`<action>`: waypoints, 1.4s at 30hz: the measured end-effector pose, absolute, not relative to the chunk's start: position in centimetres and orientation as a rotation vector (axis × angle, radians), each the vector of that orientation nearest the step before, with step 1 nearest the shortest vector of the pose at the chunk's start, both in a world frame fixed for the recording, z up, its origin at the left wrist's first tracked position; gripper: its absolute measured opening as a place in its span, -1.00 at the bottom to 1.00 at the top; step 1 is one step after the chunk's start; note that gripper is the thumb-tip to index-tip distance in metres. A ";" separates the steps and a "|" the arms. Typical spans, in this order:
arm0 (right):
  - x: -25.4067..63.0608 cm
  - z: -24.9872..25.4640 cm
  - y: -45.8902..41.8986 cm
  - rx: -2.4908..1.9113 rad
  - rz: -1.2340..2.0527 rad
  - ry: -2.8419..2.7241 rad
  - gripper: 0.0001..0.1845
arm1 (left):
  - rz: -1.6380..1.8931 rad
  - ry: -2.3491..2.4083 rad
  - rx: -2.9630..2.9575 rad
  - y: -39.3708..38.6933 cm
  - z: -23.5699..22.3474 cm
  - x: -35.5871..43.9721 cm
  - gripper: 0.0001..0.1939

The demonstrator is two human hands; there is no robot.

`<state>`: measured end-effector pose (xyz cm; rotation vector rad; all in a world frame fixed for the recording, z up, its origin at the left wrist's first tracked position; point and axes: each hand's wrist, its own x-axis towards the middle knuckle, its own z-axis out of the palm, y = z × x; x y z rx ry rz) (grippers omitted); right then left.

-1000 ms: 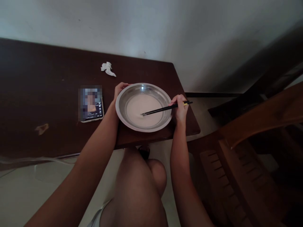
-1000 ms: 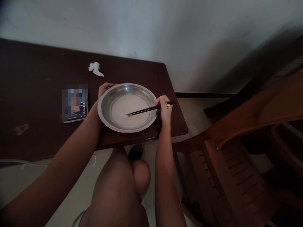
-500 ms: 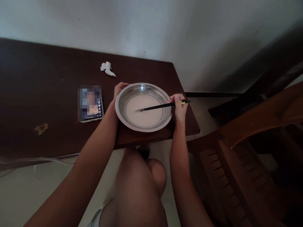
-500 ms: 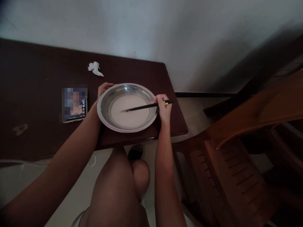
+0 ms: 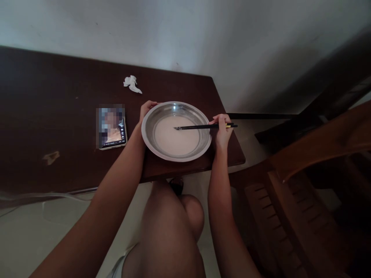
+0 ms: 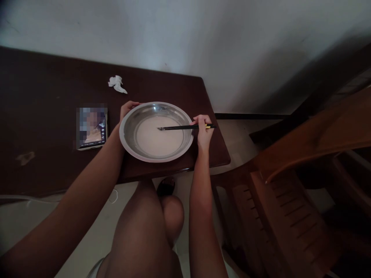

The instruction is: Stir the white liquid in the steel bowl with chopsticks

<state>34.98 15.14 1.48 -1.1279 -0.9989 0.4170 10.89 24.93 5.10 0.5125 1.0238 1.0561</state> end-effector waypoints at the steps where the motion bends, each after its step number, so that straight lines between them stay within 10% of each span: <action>1: 35.0 1.4 15.2 -1.128 0.421 -0.981 -0.46 | 1.062 1.026 0.528 25.0 5.0 10.9 -0.63; 42: 34.7 2.0 15.0 -1.158 0.458 -1.041 -0.44 | 1.079 1.031 0.632 25.3 4.1 10.8 -0.84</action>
